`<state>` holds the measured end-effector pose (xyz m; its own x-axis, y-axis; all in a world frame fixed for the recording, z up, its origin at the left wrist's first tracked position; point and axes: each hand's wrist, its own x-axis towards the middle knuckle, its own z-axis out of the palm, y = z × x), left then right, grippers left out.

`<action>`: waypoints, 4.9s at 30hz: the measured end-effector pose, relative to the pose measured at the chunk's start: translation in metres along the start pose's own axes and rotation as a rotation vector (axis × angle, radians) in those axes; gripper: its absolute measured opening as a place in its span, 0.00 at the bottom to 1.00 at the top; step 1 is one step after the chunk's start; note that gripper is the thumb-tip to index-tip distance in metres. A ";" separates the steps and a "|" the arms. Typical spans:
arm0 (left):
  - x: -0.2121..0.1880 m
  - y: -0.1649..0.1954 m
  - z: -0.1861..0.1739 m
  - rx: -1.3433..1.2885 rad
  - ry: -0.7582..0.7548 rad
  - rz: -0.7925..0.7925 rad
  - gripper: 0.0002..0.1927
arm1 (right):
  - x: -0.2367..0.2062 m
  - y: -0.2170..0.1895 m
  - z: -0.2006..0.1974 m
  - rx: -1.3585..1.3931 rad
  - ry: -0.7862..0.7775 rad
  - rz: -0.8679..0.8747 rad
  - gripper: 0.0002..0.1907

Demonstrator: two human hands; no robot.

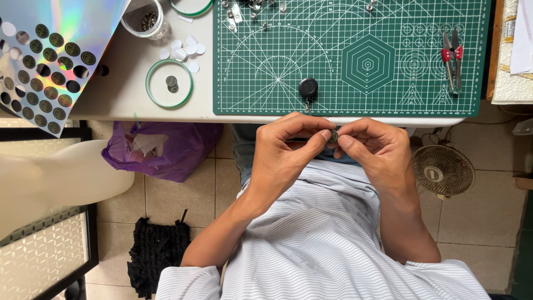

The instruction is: The person assembles small keychains by peeling circular holographic stickers from a sheet and pressing them onto black keychain fobs. They handle the sticker sheet and fobs by hand, repeatedly applying stickers to multiple fobs on a green cutting mat.

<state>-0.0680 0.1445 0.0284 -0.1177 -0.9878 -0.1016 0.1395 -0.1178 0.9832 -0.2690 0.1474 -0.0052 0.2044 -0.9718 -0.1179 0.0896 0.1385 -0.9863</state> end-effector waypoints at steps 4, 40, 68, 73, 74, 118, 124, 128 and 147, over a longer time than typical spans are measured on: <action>-0.001 -0.001 -0.001 -0.021 -0.018 -0.003 0.08 | 0.001 0.001 0.000 -0.012 -0.014 0.008 0.06; -0.004 -0.001 0.004 -0.006 0.054 0.080 0.06 | 0.004 0.008 0.001 0.002 -0.032 -0.019 0.06; -0.007 -0.006 0.002 -0.018 0.067 0.101 0.06 | 0.006 0.014 0.005 -0.002 0.000 -0.037 0.06; -0.008 -0.006 0.002 -0.041 0.069 0.086 0.06 | 0.004 0.013 0.006 0.003 -0.003 -0.029 0.06; -0.009 -0.005 0.002 -0.061 0.073 0.079 0.06 | 0.003 0.012 0.007 0.009 -0.002 -0.020 0.06; -0.011 -0.007 -0.006 0.001 0.005 0.014 0.07 | 0.005 0.013 0.009 -0.007 0.003 -0.039 0.03; -0.012 -0.017 -0.009 -0.071 0.014 -0.057 0.08 | 0.006 0.013 0.011 -0.028 0.014 -0.043 0.04; -0.011 -0.025 -0.011 -0.182 0.007 -0.101 0.08 | 0.006 0.012 0.011 -0.080 0.023 -0.042 0.04; -0.015 -0.047 -0.075 -0.496 0.276 -0.022 0.06 | 0.056 -0.025 0.049 -0.291 -0.142 -0.103 0.04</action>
<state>0.0005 0.1578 -0.0279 0.1268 -0.9666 -0.2225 0.5932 -0.1059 0.7980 -0.2121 0.0988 0.0189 0.3443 -0.9387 -0.0184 -0.1606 -0.0396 -0.9862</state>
